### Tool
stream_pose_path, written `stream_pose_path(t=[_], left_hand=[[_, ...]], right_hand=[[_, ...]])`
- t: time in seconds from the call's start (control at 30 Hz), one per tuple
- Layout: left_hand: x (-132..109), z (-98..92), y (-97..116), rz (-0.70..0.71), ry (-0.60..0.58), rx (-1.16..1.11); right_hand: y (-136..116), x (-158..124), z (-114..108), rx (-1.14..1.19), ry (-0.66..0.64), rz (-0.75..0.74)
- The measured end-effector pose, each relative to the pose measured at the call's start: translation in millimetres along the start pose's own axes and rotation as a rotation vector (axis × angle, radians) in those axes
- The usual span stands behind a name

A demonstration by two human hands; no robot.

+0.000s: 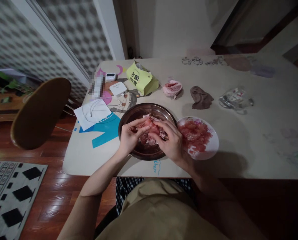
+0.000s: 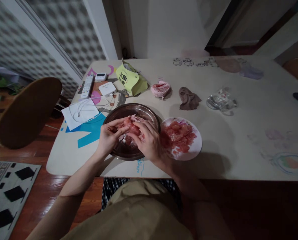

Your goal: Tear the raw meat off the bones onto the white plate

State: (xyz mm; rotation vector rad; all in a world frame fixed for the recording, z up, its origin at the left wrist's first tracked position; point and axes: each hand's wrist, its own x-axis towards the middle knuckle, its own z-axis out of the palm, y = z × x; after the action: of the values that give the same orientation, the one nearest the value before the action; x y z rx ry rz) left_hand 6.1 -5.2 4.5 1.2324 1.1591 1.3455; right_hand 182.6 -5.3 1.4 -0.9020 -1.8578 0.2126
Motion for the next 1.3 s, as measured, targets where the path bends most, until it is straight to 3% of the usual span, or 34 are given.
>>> stream_pose_path(t=[0.2, 0.63, 0.8, 1.03, 1.13, 1.3], left_hand=[[2.3, -3.0, 1.8, 0.073, -0.023, 0.069], [-3.0, -6.4, 9.7, 0.356, -0.051, 0.315], [-4.5, -10.4, 10.7, 0.464, -0.077, 0.455], [0.3, -22.6, 10.3, 0.677, -0.214, 0.534], [2.8, -25.8, 11.0, 0.634, -0.231, 0.525], [6.6, -22.8, 9.7, 0.413, -0.196, 0.479]], right_hand=[[-0.8, 0.4, -4.0, -0.033, 0.046, 0.0], [0.7, 0.5, -15.5, -0.274, 0.095, -0.287], [2.3, -1.2, -16.4, -0.271, 0.067, -0.27], [0.2, -2.7, -15.9, -0.215, 0.038, -0.227], [0.5, -2.5, -15.3, -0.161, 0.033, -0.194], [2.0, -1.9, -12.6, -0.125, 0.017, -0.126]])
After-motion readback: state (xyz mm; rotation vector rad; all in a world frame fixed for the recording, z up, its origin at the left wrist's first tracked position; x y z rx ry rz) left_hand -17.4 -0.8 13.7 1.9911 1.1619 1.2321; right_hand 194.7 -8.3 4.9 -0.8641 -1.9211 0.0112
